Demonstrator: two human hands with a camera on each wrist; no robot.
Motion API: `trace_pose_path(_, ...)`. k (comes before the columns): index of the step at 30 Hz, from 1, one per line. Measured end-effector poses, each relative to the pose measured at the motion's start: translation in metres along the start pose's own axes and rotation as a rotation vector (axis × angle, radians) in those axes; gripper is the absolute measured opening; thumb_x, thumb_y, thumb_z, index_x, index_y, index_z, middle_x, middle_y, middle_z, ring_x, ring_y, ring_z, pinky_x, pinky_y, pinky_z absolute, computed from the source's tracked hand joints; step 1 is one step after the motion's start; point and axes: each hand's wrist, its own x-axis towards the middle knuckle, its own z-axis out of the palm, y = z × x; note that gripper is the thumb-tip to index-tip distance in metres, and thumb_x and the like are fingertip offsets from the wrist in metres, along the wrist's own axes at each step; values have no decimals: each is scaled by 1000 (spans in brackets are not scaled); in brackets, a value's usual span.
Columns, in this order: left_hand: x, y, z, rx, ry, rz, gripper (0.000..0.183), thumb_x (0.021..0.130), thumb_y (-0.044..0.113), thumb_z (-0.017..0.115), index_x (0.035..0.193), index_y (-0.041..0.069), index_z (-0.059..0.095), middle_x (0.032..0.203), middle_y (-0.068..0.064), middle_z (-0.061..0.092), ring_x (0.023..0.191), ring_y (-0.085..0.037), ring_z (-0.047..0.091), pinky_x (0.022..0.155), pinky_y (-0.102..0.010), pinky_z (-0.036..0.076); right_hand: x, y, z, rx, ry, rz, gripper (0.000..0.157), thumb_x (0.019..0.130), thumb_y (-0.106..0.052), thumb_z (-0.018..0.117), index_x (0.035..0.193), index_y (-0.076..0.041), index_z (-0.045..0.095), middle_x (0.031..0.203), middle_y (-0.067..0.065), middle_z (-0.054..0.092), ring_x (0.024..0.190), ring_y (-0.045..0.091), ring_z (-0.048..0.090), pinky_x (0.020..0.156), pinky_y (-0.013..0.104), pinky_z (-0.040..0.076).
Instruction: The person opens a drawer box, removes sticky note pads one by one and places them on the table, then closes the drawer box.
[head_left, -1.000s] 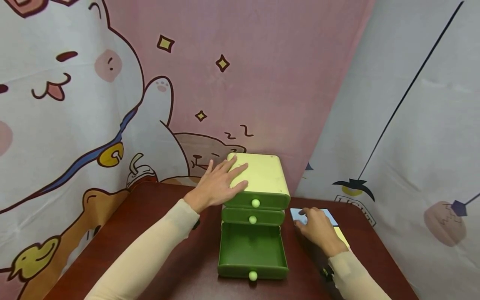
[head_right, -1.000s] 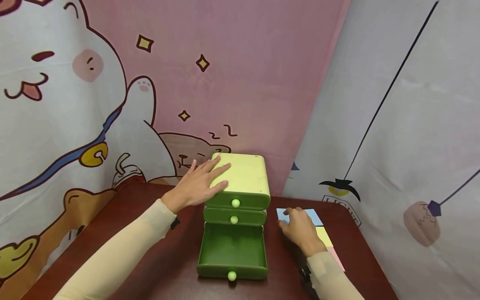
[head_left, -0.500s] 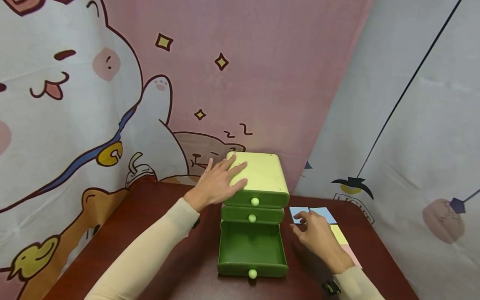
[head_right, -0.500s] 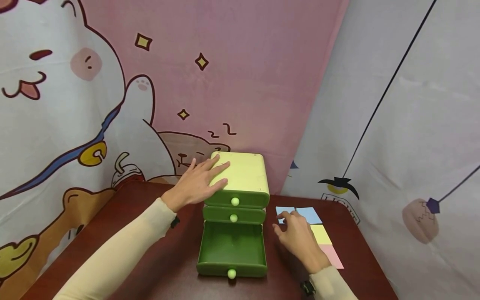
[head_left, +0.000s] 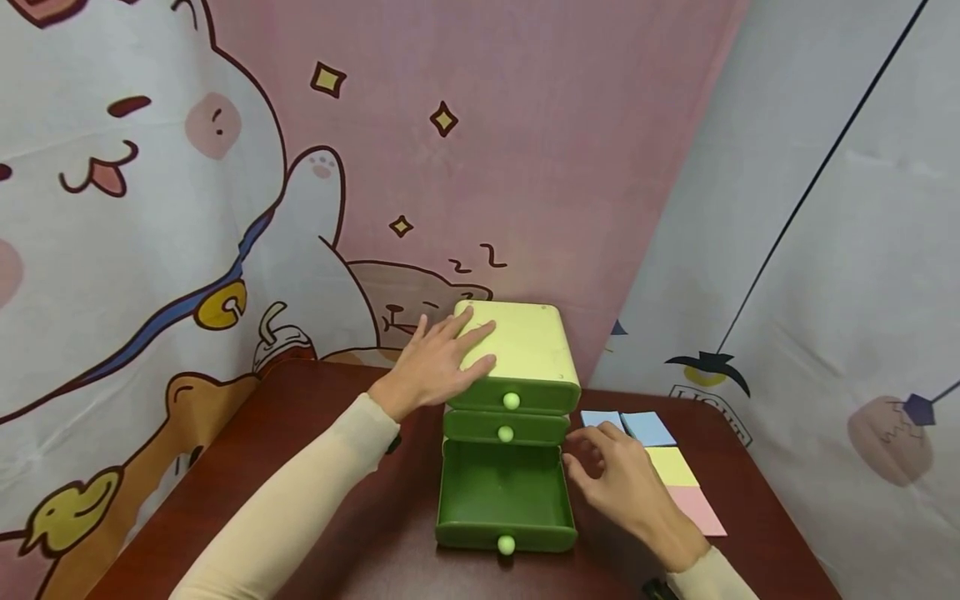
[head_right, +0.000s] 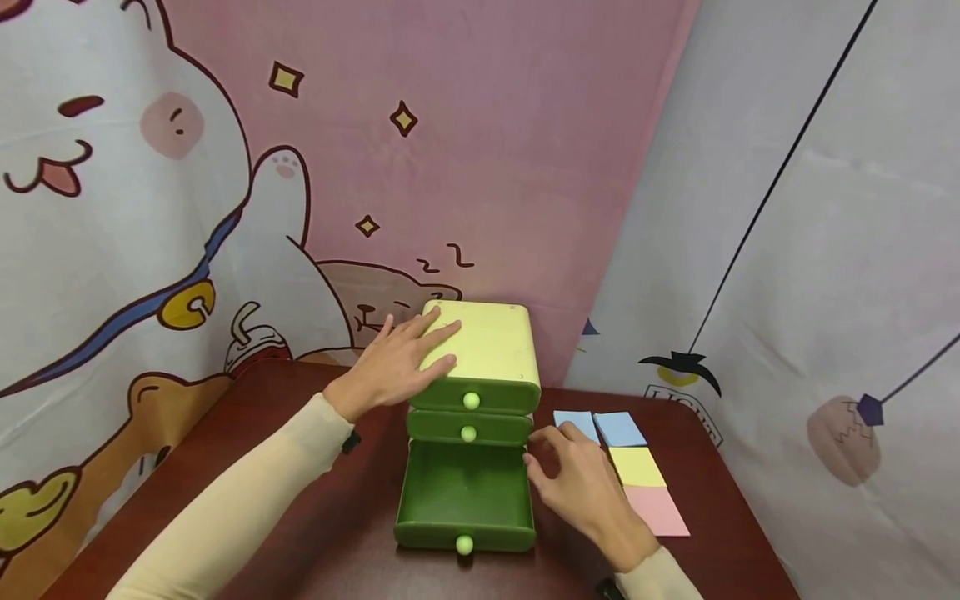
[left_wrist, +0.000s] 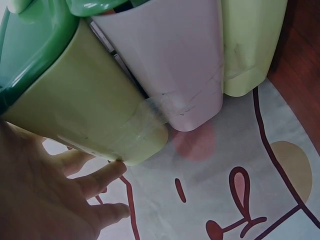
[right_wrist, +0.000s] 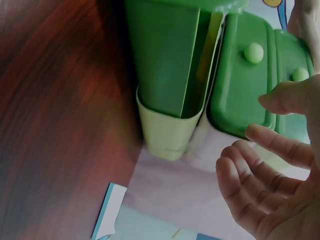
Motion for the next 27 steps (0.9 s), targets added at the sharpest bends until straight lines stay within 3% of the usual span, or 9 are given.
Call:
trace_pose_path(8,0,0,0,1,5,5,77,117,79,32,184,41,37,197,-7,24,178,-43,37,146,-77,10,-2,-19,-1,104,-45,-97,24,93,-11,95,113,-18,84,94,-5,69,73,-2,64,65,17,56)
trace_pose_path(18,1,-1,0,-5,13,7,77,116,79,32,184,42,37,197,-6,24,177,-43,38,147,-76,9,-5,-35,1,153,-97,-207,30,92,-10,98,116,-20,84,98,-14,64,72,-3,60,63,7,49)
trace_pose_path(27,-1,-1,1,-2,9,6,78,116,80,33,184,42,36,197,-6,24,177,-44,38,147,-76,9,-11,-46,7,223,-167,-416,38,91,-10,99,123,-21,82,106,-10,66,76,-7,60,67,5,49)
